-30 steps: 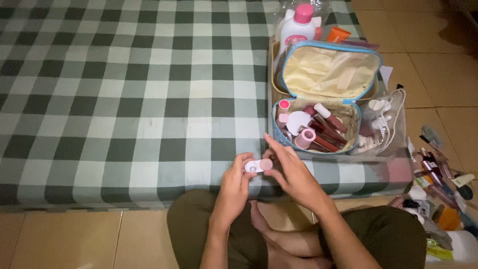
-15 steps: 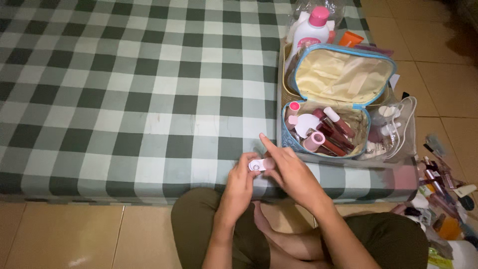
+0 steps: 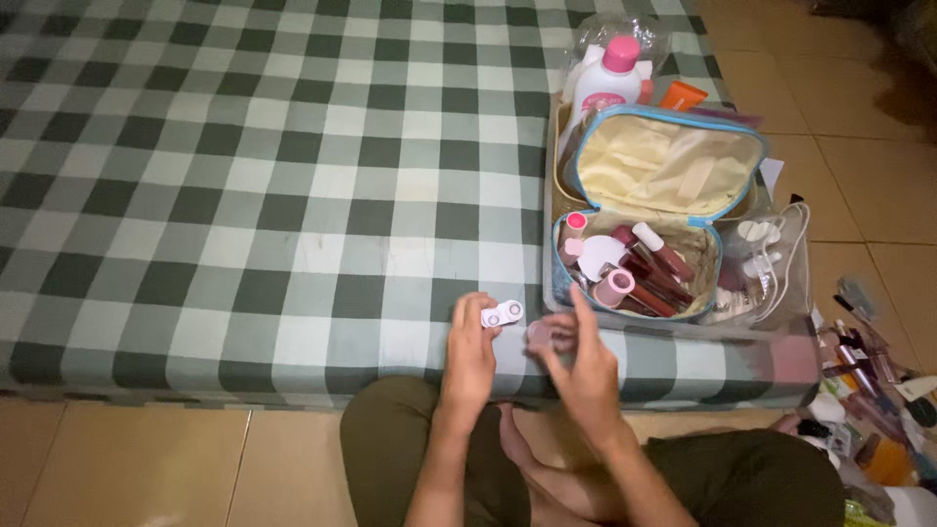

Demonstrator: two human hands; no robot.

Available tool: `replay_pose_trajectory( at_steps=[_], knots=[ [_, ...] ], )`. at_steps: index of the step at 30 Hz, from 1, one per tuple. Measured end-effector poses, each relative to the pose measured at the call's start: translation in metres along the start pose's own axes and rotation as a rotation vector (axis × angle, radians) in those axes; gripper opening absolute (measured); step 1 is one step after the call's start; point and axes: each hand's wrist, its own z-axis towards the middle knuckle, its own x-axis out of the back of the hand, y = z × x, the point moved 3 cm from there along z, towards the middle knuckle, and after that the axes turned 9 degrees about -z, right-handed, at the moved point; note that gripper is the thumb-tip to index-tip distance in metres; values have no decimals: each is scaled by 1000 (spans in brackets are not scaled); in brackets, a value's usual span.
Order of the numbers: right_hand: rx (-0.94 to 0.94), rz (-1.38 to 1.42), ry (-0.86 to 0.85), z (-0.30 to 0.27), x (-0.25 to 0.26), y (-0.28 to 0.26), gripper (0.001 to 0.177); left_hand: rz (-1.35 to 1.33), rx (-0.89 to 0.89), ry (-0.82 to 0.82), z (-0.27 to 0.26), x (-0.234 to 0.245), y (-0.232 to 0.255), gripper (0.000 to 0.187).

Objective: The person wipes several lipstick tubes and a small bottle with a cloth before placing them into a makeup bag and a clear container. The person also pours liquid from a white bottle into a contact lens case and then wipes the case with the cloth.

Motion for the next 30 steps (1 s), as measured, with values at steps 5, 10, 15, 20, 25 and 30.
replay_pose_trajectory(
  at_steps=[5, 10, 15, 20, 25, 30],
  knots=[
    [-25, -343, 92, -11, -13, 10, 84, 367, 95, 28, 3, -7, -5, 30],
    [55, -443, 170, -11, -11, 7, 83, 635, 102, 41, 5, -9, -12, 30],
    [-5, -462, 176, -13, 6, 0, 70, 665, 176, 45, 4, -10, -28, 32],
    [112, -535, 160, 2, 38, -6, 10, 663, 124, 65, 6, -13, -11, 48],
    [149, -590, 109, 52, 93, -21, 20, 687, -11, 70, 56, -43, 27, 13],
    [181, -601, 19, 109, 146, -27, 11, 652, -279, 31, 133, -87, 78, 49]
  ],
)
